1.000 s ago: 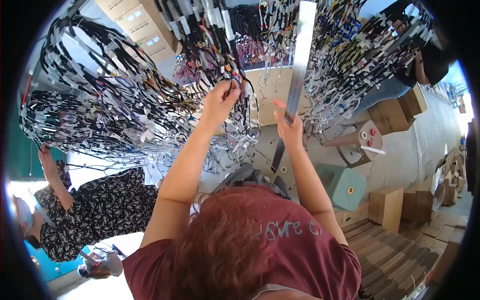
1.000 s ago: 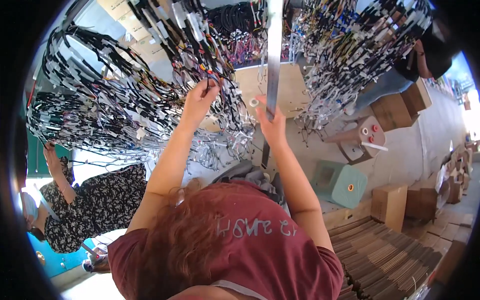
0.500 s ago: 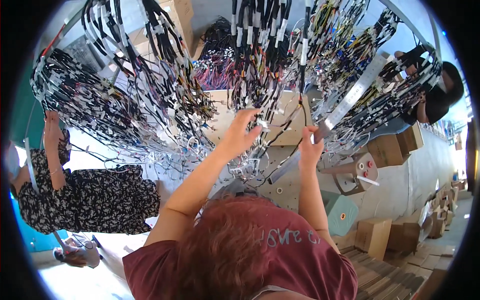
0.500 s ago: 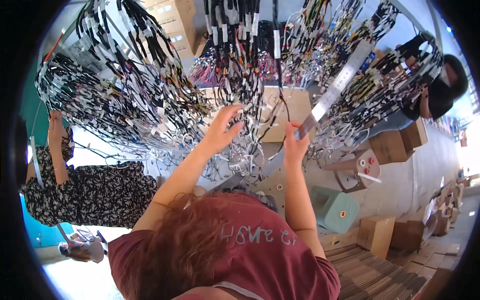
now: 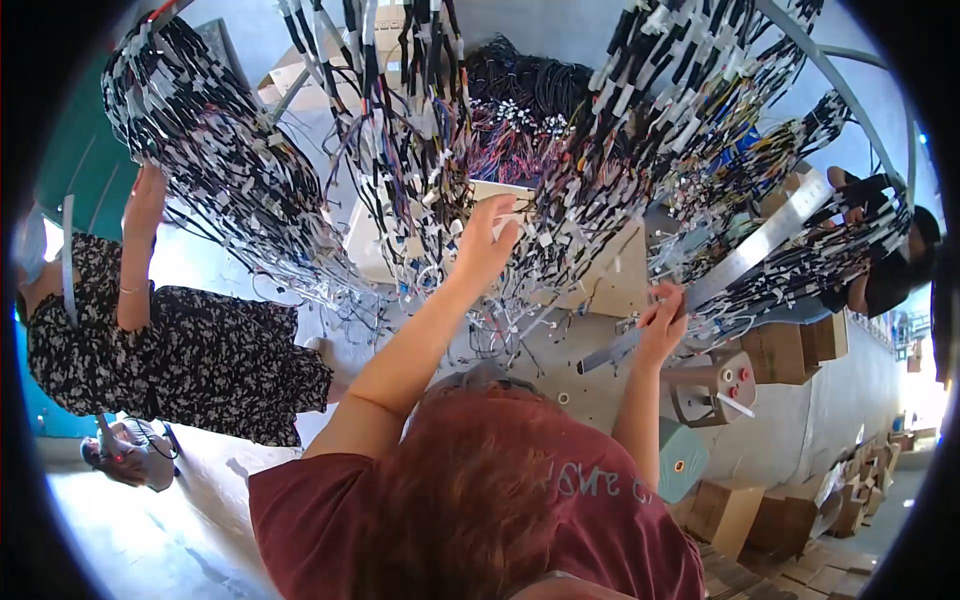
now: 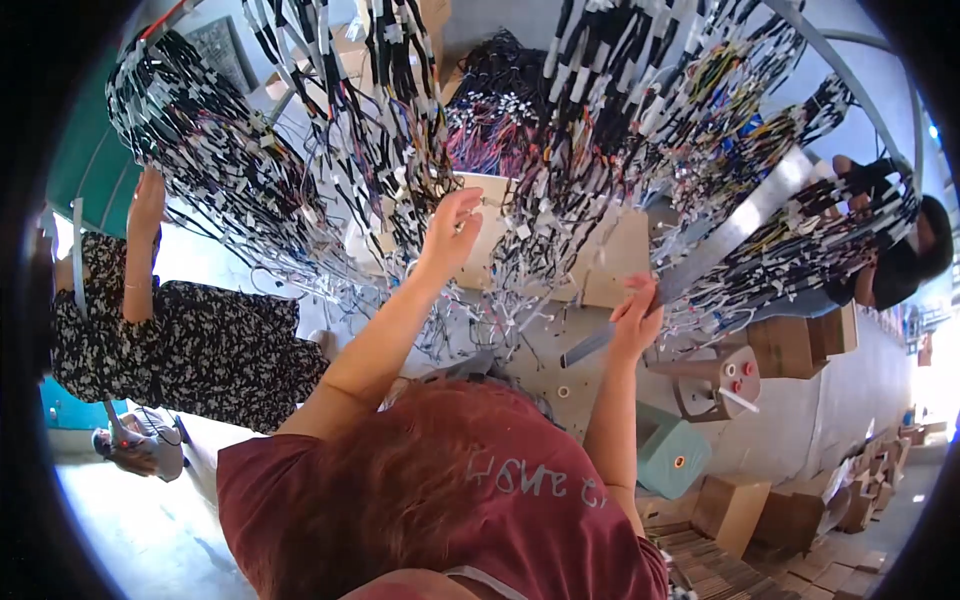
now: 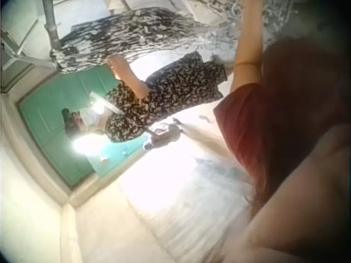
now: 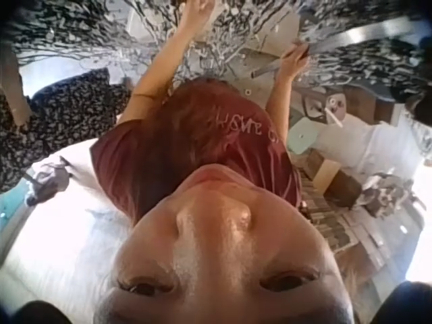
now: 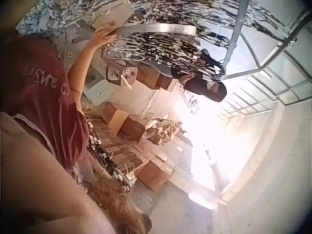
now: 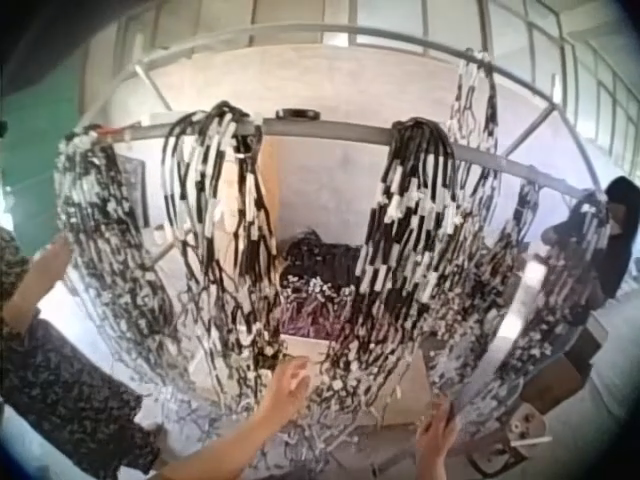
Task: Measuring the length of wire harnesses using a metal ruler and applying small strips of tape in a factory setting.
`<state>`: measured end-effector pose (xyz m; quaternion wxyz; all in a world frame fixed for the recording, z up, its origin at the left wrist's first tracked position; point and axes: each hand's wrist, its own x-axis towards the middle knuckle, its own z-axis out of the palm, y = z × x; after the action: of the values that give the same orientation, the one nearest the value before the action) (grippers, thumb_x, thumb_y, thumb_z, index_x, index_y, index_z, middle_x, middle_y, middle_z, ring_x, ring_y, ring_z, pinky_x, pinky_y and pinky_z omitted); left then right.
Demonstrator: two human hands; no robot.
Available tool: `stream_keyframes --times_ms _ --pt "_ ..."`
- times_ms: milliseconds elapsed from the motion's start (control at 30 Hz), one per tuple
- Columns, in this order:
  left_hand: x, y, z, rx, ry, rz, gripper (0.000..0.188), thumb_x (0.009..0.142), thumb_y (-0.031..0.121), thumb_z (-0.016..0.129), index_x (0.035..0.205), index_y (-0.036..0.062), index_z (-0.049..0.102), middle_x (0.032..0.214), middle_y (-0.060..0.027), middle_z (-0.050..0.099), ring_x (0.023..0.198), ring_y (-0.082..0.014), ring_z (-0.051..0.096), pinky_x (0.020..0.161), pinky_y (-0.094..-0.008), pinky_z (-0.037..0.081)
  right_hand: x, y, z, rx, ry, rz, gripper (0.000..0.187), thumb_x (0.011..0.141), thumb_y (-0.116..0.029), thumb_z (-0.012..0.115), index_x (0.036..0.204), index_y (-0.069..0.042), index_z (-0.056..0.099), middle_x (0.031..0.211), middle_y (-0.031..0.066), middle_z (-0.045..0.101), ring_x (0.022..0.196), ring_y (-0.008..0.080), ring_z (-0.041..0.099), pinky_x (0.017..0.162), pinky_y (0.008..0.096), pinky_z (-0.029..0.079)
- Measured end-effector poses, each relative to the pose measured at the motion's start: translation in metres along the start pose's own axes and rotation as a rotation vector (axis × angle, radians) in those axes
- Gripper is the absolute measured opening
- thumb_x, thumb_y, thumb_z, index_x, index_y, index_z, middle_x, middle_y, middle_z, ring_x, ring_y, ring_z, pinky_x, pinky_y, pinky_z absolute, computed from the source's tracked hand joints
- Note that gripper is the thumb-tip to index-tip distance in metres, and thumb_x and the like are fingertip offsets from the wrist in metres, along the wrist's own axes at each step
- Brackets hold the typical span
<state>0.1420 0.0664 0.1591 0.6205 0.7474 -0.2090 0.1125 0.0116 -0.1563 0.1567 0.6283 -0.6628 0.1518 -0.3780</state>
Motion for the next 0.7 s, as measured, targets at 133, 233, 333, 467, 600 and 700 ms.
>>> stream_keyframes --times_ms 133,233,333,467,600,700 --pt "0.01 0.03 -0.025 0.059 0.05 0.186 0.026 0.073 -0.001 0.045 0.099 0.0025 0.048 0.096 -0.0134 0.05 0.091 -0.0268 0.049 0.08 -0.0309 0.038 -0.016 0.01 0.025 0.011 -0.066 -0.063 0.026 0.089 -0.021 0.034 0.09 -0.001 0.052 0.07 0.0039 0.053 0.039 0.0042 0.038 0.036 0.0179 0.028" --pt "0.011 0.045 -0.053 0.135 0.199 0.312 0.024 0.072 -0.004 0.043 0.094 0.0018 0.049 0.095 -0.0128 0.05 0.089 -0.0284 0.048 0.079 -0.0328 0.038 -0.025 0.012 0.045 -0.05 -0.123 -0.015 0.024 0.088 -0.018 0.036 0.089 -0.001 0.053 0.063 0.0023 0.051 0.04 0.0046 0.039 0.038 0.0179 0.03" --pt "0.019 0.032 -0.08 0.227 0.349 0.349 0.027 0.071 -0.005 0.043 0.097 -0.0003 0.046 0.097 -0.0139 0.048 0.09 -0.0281 0.045 0.082 -0.0329 0.036 -0.031 0.015 0.062 -0.076 -0.155 -0.029 0.022 0.088 -0.017 0.038 0.091 -0.002 0.054 0.061 0.0014 0.05 0.04 0.0045 0.04 0.038 0.0181 0.031" --pt "0.045 0.0 -0.1 0.133 0.272 0.189 0.037 0.077 -0.001 0.042 0.114 -0.001 0.036 0.11 -0.0167 0.043 0.101 -0.0284 0.043 0.086 -0.0333 0.034 -0.039 0.019 0.095 -0.008 -0.204 0.02 0.021 0.087 -0.014 0.038 0.094 -0.004 0.055 0.059 -0.0002 0.048 0.042 0.0034 0.038 0.039 0.0174 0.03" --pt "0.075 -0.025 -0.111 -0.031 0.221 0.186 0.036 0.082 0.007 0.044 0.116 0.0006 0.033 0.102 -0.0176 0.048 0.097 -0.0286 0.048 0.084 -0.0313 0.037 -0.048 0.013 0.141 0.047 -0.276 0.144 0.019 0.086 -0.016 0.043 0.095 -0.003 0.055 0.064 0.0001 0.049 0.042 0.0013 0.035 0.036 0.0156 0.025" --pt "0.082 -0.016 -0.115 0.114 0.168 0.169 0.024 0.081 0.009 0.047 0.103 0.0007 0.045 0.083 -0.0122 0.048 0.07 -0.023 0.047 0.064 -0.0306 0.039 -0.048 0.005 0.183 0.14 -0.281 0.211 0.019 0.082 -0.011 0.049 0.099 -0.002 0.052 0.084 0.0035 0.055 0.042 -0.0003 0.032 0.035 0.0145 0.022"
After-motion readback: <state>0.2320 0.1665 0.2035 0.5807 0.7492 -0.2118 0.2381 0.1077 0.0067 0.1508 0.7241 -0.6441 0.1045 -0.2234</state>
